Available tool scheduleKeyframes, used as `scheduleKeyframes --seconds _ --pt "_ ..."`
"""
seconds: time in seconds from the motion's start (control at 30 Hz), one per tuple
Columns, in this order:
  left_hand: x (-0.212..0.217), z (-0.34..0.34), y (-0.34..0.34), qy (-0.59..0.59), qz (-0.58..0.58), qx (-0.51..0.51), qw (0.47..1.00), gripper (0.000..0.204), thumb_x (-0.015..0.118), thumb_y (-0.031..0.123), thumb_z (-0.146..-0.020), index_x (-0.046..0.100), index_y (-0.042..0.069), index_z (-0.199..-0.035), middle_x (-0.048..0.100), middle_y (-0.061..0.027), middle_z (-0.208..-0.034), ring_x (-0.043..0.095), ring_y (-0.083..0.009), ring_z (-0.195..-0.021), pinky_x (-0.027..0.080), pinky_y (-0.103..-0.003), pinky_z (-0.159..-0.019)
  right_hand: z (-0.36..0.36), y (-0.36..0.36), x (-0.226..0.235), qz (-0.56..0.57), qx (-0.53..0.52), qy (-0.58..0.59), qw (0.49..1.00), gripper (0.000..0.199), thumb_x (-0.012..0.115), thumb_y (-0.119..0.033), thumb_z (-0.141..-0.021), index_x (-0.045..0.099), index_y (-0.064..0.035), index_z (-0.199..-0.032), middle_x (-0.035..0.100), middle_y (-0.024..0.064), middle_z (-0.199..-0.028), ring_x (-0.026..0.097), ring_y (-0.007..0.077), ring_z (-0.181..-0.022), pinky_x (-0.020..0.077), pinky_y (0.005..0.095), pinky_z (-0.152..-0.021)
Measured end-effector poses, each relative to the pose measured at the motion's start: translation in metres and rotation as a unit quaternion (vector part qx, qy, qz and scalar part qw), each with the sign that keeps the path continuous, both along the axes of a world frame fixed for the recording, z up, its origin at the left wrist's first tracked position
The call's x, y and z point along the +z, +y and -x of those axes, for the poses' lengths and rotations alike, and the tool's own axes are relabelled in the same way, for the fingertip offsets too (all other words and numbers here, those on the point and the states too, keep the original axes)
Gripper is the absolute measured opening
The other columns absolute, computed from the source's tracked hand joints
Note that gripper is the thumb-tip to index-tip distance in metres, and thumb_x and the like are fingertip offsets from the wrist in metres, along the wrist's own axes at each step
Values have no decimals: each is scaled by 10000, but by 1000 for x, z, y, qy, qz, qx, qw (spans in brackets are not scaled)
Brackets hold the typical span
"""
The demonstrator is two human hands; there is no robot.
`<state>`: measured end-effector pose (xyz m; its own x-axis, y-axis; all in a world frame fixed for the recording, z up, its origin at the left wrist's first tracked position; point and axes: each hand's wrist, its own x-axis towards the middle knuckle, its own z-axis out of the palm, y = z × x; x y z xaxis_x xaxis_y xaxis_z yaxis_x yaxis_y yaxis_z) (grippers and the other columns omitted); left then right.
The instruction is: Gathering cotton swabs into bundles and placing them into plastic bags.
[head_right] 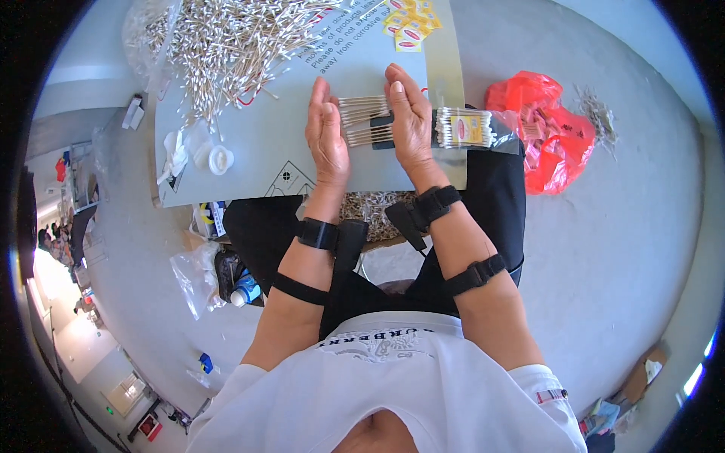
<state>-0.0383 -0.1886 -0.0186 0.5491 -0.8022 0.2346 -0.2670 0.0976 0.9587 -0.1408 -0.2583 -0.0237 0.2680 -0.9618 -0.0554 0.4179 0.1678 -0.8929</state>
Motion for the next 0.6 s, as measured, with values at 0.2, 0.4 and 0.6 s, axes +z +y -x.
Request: scheduleKeyframes --seconds 0.2,0.4,0.6 --pt "5 1 11 -427 -218 -109 871 691 539 400 -917 303 68 -1475 191 -153 -1565 168 -321 -1451 120 -511 -1164 14 0 0 -14 2 8 1000 340 442 -133 -1013 515 58 -1284 526 151 -1326 487 214 -1261 370 337 -1105" --pt "12 10 30 -452 -239 -177 841 719 543 421 -911 275 84 -1488 201 -129 -1567 144 -303 -1461 92 -510 -1169 14 1 -3 -1 -16 -19 1000 337 479 -167 -1007 548 50 -1255 523 118 -1327 507 181 -1211 403 291 -1055" --pt "2 0 9 -214 -35 -31 976 592 492 338 -973 332 9 -1439 254 -188 -1532 237 -312 -1427 180 -457 -1156 13 16 -2 44 -43 41 997 363 421 -165 -1027 498 64 -1297 467 153 -1386 458 210 -1281 363 333 -1109"
